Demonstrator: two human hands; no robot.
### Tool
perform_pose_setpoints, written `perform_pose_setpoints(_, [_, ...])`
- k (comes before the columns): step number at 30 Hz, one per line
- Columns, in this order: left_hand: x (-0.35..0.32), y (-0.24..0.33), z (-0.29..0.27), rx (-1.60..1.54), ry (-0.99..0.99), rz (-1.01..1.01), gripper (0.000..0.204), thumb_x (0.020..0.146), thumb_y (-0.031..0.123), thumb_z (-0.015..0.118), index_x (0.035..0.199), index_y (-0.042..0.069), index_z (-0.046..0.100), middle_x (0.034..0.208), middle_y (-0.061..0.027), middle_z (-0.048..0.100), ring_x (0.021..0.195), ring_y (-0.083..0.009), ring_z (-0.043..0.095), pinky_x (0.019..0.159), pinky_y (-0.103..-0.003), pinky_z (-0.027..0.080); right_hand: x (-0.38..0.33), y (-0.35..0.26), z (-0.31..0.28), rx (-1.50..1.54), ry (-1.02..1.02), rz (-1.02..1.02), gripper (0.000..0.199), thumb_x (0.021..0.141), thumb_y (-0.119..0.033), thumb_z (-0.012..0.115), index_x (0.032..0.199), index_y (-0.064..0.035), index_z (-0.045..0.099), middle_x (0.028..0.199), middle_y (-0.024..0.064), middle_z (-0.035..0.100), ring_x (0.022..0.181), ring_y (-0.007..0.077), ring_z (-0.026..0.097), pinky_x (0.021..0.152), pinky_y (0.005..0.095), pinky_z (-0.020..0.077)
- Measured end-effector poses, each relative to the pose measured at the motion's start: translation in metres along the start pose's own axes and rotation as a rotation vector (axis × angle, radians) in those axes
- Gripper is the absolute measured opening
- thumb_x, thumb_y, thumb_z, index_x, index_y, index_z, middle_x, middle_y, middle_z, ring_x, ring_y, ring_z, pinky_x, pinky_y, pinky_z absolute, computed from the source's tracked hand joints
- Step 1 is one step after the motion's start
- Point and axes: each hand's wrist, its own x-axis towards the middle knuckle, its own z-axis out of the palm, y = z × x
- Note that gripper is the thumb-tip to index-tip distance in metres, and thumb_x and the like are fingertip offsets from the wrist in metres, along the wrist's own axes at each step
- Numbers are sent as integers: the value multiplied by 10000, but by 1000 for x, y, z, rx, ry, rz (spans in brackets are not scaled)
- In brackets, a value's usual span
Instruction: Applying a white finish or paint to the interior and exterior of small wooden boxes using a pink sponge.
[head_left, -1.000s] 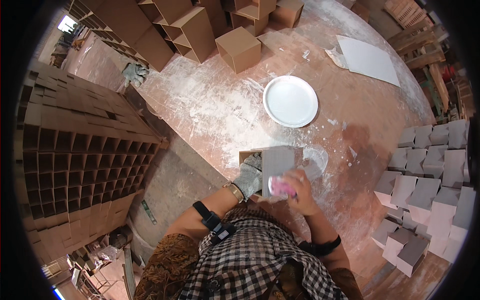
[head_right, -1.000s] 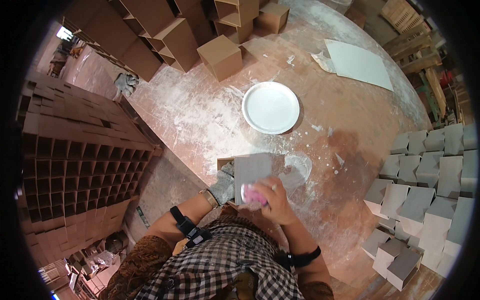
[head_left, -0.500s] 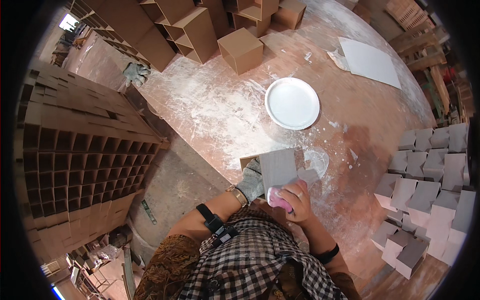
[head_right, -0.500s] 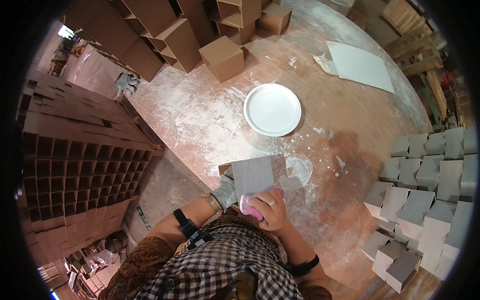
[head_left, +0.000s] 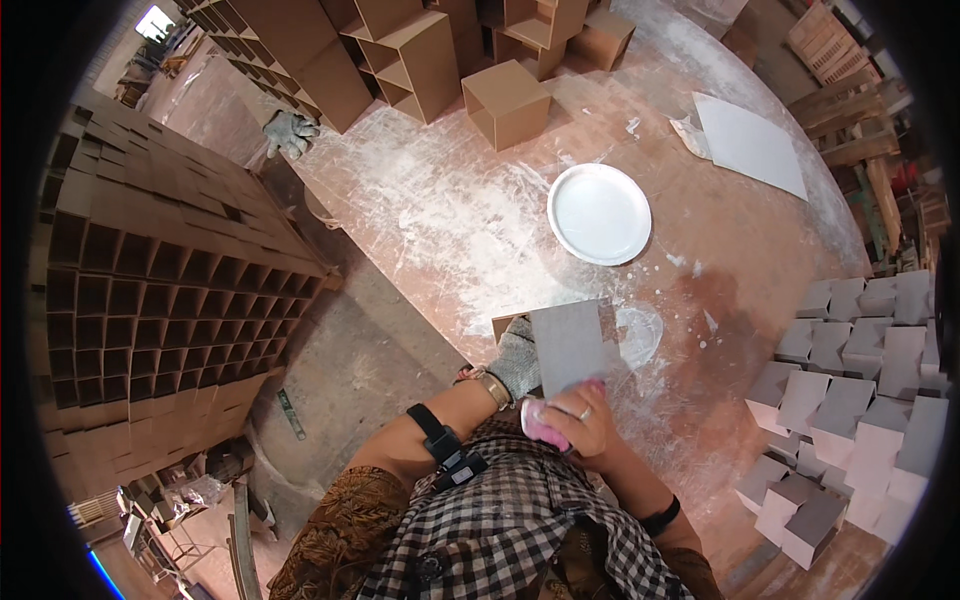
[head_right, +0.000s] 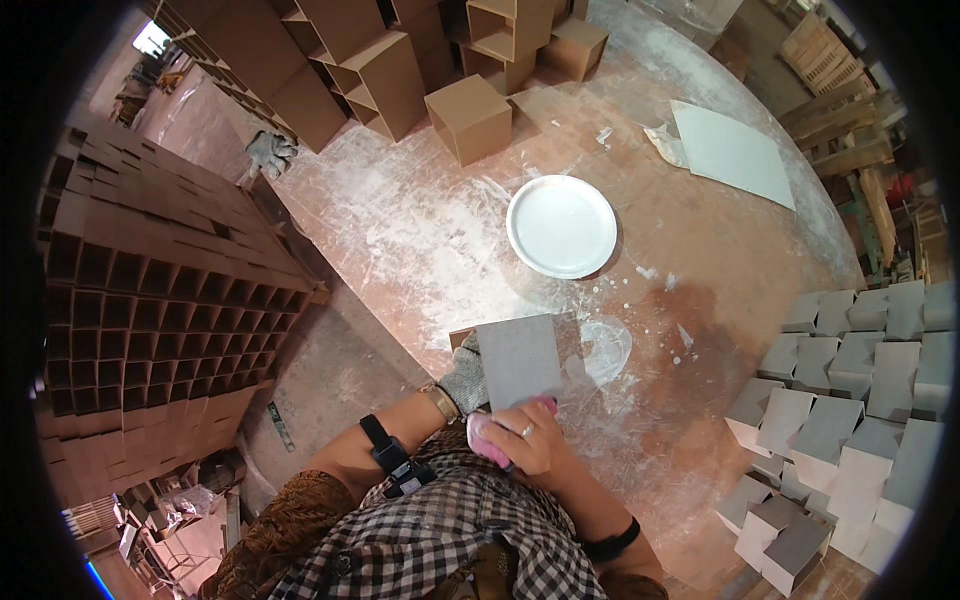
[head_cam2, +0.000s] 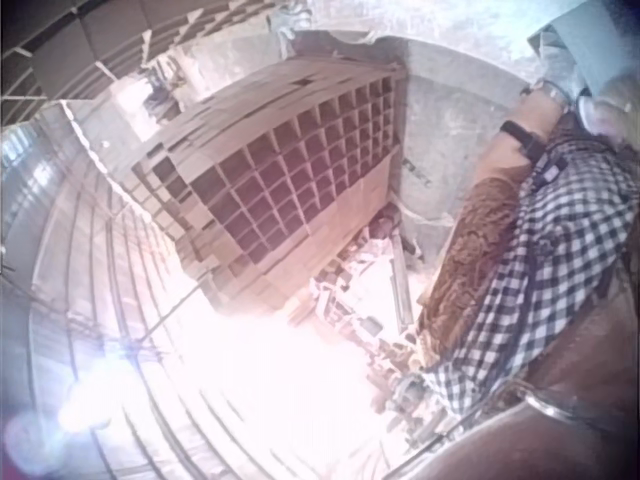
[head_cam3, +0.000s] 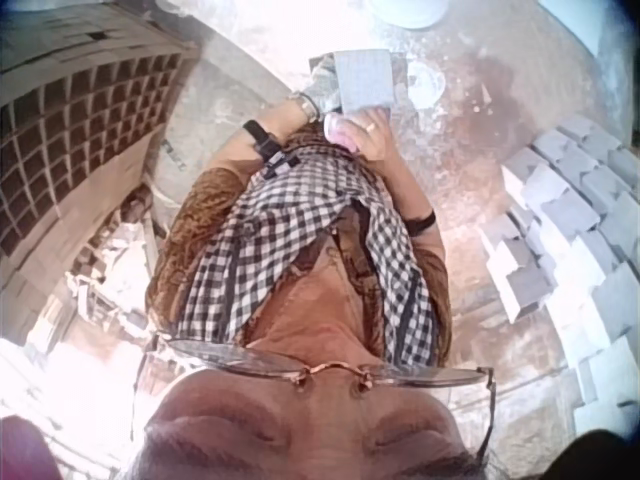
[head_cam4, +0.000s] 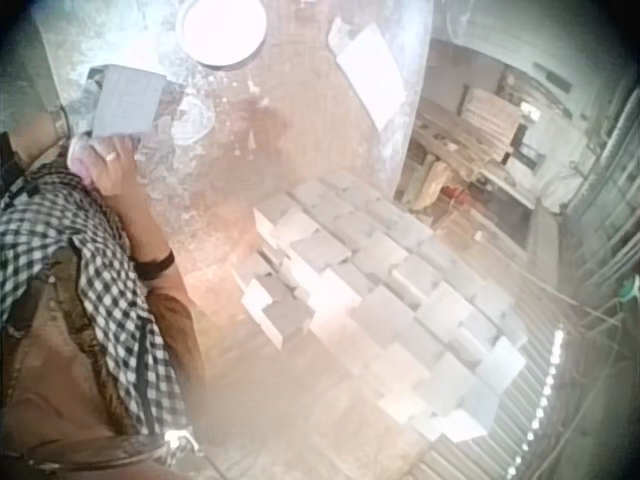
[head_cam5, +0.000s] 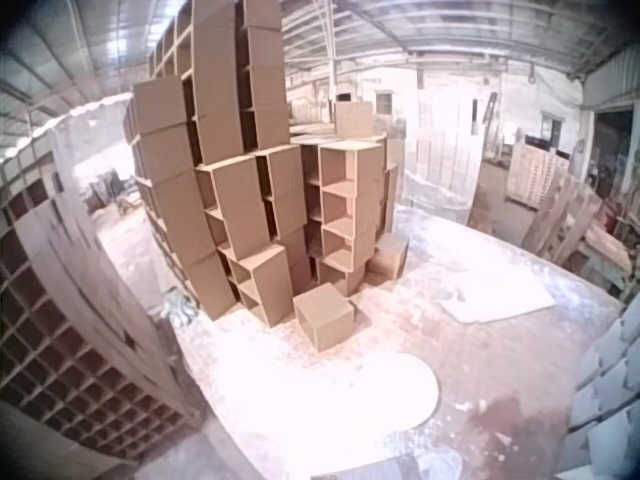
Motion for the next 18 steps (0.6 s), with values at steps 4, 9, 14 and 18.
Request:
perform_pose_setpoints(4, [22,20,-6,339,-176,-131,485,830,383,474,1182,52,524,1180,-170,535,1091,-324,482,937,-425,355,-39,-12,-11,102,-20,181,348,665,-8,650,999,-92,607,962,71,592,891,237,556,774,375,428])
perform_pose_setpoints(9, [19,26,-26,178,-209,-122,498,822,417,515,1189,81,537,1197,-128,543,1105,-300,486,928,-402,376,-82,6,-31,564,724,557,139,846,-43,551,982,-45,582,1030,91,593,999,204,549,889,359,434])
perform_pose_setpoints(14, [6,5,-30,106,-198,-99,460,826,416,530,1171,112,555,1147,-115,577,1055,-238,543,878,-355,432,-91,13,-34,960,1201,712,190,853,-65,558,1042,-45,555,1054,92,576,1018,203,544,900,362,445])
perform_pose_setpoints(18, [-8,-35,-22,262,-345,-102,370,817,322,542,1113,106,600,1077,-107,616,964,-240,599,791,-355,484,-101,24,-22,1163,1216,714,269,848,-139,597,1090,-54,518,1100,76,551,1027,206,537,903,371,448])
